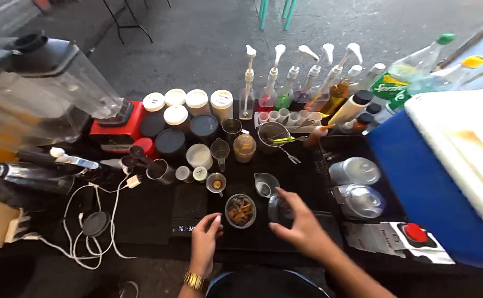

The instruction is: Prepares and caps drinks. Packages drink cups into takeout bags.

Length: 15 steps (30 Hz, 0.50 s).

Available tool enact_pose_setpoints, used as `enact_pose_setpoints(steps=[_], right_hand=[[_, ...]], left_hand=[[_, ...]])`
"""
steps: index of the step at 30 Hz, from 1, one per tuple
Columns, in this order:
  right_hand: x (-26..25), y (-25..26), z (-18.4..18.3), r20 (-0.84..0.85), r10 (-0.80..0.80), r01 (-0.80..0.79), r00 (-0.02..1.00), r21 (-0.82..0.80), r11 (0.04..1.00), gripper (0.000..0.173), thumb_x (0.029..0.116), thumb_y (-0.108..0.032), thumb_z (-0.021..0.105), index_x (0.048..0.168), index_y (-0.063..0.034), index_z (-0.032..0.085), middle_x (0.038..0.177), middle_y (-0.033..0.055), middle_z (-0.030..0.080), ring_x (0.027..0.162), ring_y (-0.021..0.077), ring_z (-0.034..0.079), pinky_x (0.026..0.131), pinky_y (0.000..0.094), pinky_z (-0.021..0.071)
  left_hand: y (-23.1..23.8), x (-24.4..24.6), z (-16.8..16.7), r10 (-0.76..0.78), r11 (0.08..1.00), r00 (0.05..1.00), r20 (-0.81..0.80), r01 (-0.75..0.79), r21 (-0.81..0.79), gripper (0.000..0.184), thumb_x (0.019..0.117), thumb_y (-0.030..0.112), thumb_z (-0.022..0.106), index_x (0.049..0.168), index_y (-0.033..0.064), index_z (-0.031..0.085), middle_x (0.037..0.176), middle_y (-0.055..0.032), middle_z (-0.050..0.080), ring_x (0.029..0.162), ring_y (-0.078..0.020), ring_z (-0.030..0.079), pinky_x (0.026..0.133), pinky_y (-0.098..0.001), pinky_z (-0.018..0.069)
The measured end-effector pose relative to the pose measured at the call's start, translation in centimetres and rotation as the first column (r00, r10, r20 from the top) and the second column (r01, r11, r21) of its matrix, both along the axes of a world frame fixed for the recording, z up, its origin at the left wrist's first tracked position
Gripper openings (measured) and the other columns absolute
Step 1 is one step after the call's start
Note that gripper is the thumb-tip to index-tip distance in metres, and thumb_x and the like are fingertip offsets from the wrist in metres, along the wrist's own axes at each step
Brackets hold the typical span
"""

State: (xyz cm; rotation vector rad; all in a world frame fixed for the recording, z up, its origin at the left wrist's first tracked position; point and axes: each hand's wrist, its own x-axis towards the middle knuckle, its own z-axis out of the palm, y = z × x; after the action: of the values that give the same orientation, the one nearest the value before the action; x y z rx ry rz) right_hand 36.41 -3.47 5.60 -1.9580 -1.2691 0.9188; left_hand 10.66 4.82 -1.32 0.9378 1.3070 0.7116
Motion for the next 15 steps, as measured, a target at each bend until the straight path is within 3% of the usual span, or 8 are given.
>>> enact_pose_setpoints(steps=[2,4,8,11,15], right_hand=[[-3.4,1.3,-3.3,0.048,0.013,-0.008,0.999,-0.094,0.996,0.1,0.0735,-0.051,0.079,0.155,-0.0057,0.044,0.148,0.0198,0.052,0.135,0.0345,0.051,0.111,0.05,0.0454],[-5.4,3.1,-5.2,0.088,0.035,-0.022,0.995,-0.142,0.99,0.099,0.0765,-0.055,0.075,0.156,-0.0064,0.042,0.154,0.0187,0.047,0.138,0.0368,0.047,0.114,0.0507,0.0412],[-7.8,5.3,-6.4,0.244,0.085,-0.048,0.966,-0.155,0.987,0.098,0.0811,-0.063,0.069,0.157,-0.0069,0.042,0.157,0.0158,0.045,0.14,0.0358,0.046,0.111,0.0504,0.044],[-9.3,4.9,-6.8,0.394,0.133,-0.075,0.91,-0.159,0.984,0.095,0.0852,-0.064,0.066,0.157,-0.0072,0.041,0.162,0.0172,0.039,0.144,0.0386,0.043,0.108,0.055,0.0455],[-10.5,4.3,-7.9,0.552,0.19,-0.077,0.812,-0.221,0.972,0.095,0.092,-0.069,0.053,0.161,-0.0069,0.034,0.165,0.019,0.032,0.146,0.0396,0.04,0.108,0.0564,0.0437]], left_hand=[[1.6,1.1,-0.5,-0.048,0.994,0.998,0.032,0.051,-0.1,0.022,0.1045,0.012,0.058,0.117,-0.0025,0.069,0.108,-0.0158,0.072,0.089,-0.0239,0.072,0.074,-0.0388,0.0623],[2.9,2.0,-0.9,-0.063,0.981,0.996,0.069,0.075,-0.18,0.024,0.1064,0.014,0.055,0.116,-0.0023,0.07,0.104,-0.016,0.072,0.087,-0.025,0.072,0.072,-0.0401,0.0622],[4.0,2.3,-0.9,-0.081,0.961,0.99,0.115,0.109,-0.253,0.026,0.108,0.017,0.052,0.111,-0.0021,0.07,0.094,-0.0162,0.071,0.08,-0.0269,0.072,0.068,-0.0437,0.063],[4.4,2.4,-0.7,-0.093,0.961,0.986,0.136,0.125,-0.247,0.026,0.1058,0.019,0.058,0.107,-0.003,0.071,0.091,-0.0167,0.073,0.078,-0.0273,0.072,0.065,-0.0436,0.0631],[4.4,2.4,-1.5,-0.149,0.974,0.981,0.122,0.167,-0.152,0.017,0.0963,0.012,0.072,0.104,-0.0034,0.072,0.089,-0.0156,0.073,0.077,-0.0249,0.073,0.065,-0.0411,0.0639]])
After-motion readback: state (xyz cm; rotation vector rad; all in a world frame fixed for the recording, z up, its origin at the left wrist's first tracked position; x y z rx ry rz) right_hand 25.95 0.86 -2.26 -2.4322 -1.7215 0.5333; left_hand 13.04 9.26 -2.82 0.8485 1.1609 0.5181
